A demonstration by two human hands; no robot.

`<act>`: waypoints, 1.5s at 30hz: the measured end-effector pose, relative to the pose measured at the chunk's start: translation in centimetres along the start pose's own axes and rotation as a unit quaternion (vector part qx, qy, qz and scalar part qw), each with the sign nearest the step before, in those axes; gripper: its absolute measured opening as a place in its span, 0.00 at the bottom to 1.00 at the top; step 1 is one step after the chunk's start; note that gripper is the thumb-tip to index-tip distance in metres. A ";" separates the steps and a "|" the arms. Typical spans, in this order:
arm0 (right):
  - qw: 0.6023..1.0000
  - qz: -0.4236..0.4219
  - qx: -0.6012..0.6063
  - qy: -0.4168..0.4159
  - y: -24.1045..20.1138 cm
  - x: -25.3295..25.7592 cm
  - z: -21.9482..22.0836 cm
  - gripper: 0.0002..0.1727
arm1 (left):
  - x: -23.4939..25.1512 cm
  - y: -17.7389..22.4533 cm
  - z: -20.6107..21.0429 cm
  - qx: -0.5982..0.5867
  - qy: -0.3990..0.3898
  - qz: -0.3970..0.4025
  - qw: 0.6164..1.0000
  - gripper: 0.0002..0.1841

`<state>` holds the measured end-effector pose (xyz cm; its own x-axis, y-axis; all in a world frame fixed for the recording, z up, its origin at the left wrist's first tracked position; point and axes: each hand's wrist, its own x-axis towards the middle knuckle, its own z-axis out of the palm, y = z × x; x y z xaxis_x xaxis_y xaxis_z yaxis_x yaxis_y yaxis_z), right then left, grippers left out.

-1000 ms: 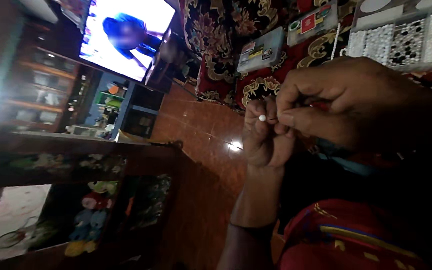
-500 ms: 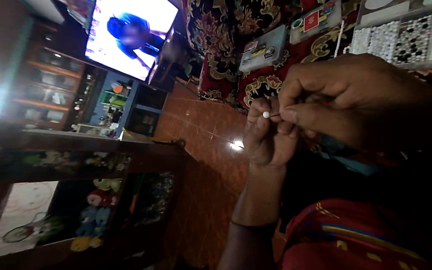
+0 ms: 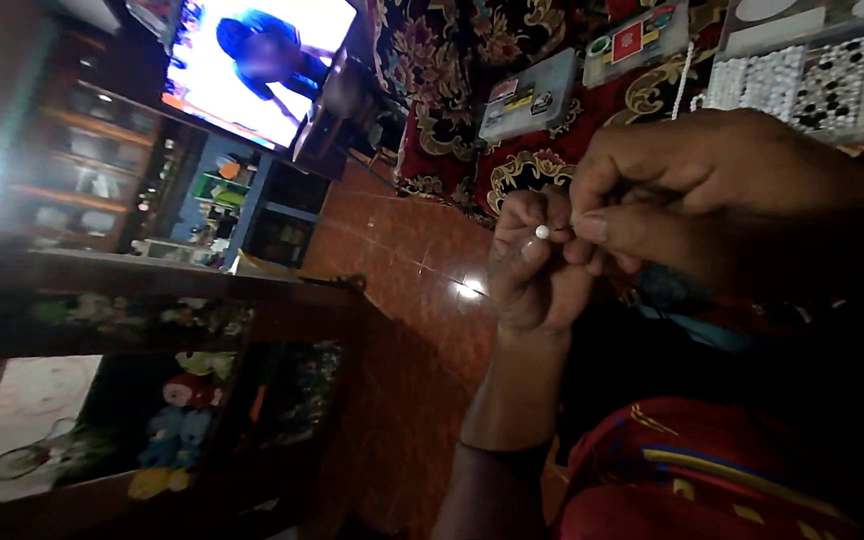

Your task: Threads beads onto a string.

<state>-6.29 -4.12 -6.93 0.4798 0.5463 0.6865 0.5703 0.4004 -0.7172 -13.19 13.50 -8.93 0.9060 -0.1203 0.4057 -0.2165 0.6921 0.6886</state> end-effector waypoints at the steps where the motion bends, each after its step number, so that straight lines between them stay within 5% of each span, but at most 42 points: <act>1: 1.000 0.000 -0.002 -0.003 0.0 0.0 0.0 0.07 | 0.0 0.1 0.0 -0.002 0.000 -0.001 1.000 0.07; 45: 0.999 -0.027 0.020 -0.008 0.8 -0.4 0.8 0.09 | -0.9 0.0 -1.5 0.032 0.005 -0.002 0.999 0.07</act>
<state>-6.57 -3.44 -7.93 0.4380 0.5354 0.7222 0.5679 0.4579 -0.6839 -13.46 14.67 -10.22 0.9104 -0.1153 0.3974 -0.2361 0.6440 0.7277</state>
